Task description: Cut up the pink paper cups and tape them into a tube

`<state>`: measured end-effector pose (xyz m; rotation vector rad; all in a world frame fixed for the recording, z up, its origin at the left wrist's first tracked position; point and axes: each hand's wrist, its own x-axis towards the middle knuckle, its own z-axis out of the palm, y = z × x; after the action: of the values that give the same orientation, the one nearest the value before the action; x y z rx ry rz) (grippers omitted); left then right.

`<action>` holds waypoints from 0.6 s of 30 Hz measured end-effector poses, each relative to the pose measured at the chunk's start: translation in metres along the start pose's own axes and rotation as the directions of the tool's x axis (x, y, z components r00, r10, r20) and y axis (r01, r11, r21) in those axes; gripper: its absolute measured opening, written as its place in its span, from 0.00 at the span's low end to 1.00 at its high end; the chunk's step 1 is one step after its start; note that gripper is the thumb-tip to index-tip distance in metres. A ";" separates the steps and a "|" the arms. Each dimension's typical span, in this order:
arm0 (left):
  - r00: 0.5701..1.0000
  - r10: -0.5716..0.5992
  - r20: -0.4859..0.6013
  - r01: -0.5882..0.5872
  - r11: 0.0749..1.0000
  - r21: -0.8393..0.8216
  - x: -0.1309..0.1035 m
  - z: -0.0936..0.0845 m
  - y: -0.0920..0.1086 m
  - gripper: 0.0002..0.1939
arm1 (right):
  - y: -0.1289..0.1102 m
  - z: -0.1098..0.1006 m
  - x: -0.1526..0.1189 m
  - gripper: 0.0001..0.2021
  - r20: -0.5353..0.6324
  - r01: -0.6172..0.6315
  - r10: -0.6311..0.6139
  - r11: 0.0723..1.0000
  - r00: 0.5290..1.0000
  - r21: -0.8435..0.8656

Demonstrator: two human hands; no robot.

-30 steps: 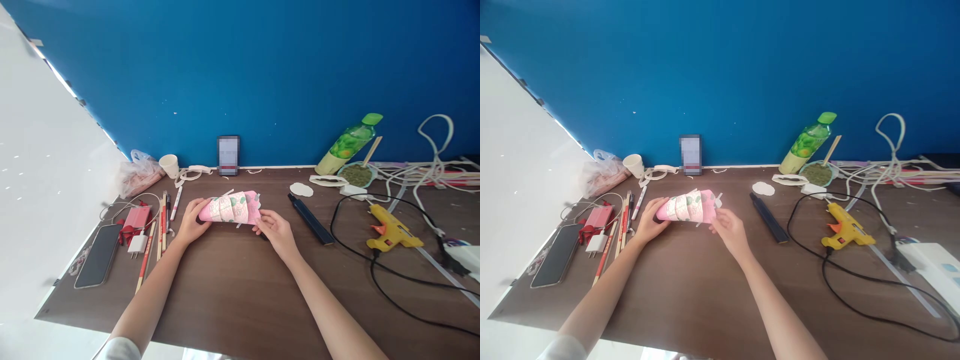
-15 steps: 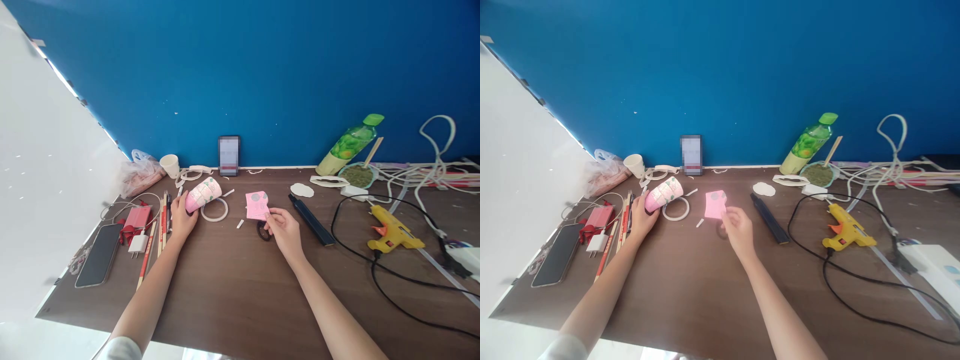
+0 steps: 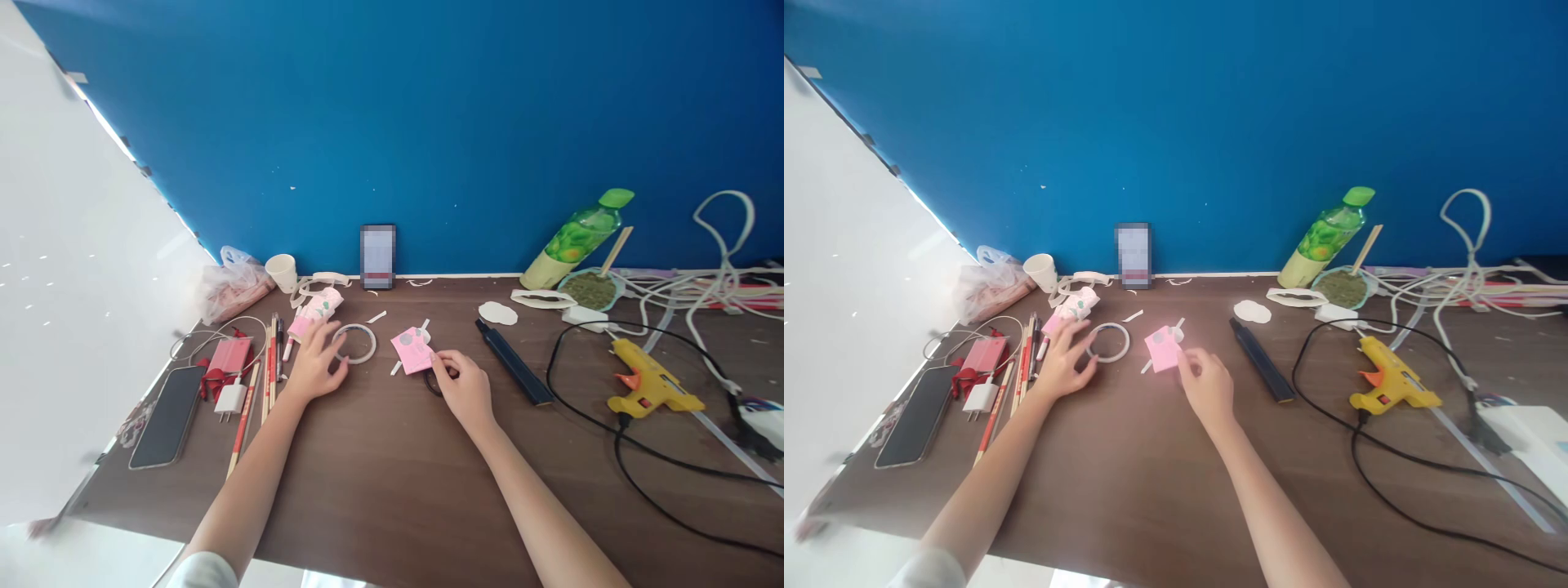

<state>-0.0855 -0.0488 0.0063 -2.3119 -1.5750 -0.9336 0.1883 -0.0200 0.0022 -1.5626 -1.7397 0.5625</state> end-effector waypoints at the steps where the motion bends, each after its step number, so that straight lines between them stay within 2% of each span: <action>1: 0.995 0.078 0.055 -0.076 0.997 -0.034 0.001 -0.001 0.001 0.17 | 0.000 0.001 0.000 0.17 -0.003 0.014 -0.014 0.999 1.000 -0.029; 3: 0.984 0.129 0.124 -0.119 0.989 -0.083 0.001 0.001 0.003 0.11 | 0.001 0.002 0.000 0.17 -0.007 0.034 -0.034 0.997 0.999 -0.068; 5: 0.983 0.107 0.147 -0.089 0.989 -0.120 0.002 0.004 0.004 0.08 | 0.003 0.003 -0.001 0.16 -0.009 0.055 -0.056 0.995 0.998 -0.087; 10: 0.988 0.061 0.142 -0.021 0.962 -0.271 0.004 0.008 0.011 0.08 | 0.005 0.005 -0.001 0.14 -0.017 0.139 -0.142 0.983 0.990 -0.119; 15: 0.986 -0.015 0.167 0.084 0.909 -0.409 0.007 0.003 0.028 0.09 | 0.004 0.007 -0.001 0.08 -0.109 0.226 -0.241 0.965 0.964 -0.133; 18: 0.981 0.009 0.195 0.089 0.868 -0.488 0.008 0.000 0.040 0.09 | -0.001 0.008 -0.004 0.08 -0.100 0.328 -0.337 0.940 0.936 -0.095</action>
<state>-0.0479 -0.0592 0.0179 -2.7962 -1.6060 -1.2898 0.1817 -0.0234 -0.0027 -1.2823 -1.9014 0.2344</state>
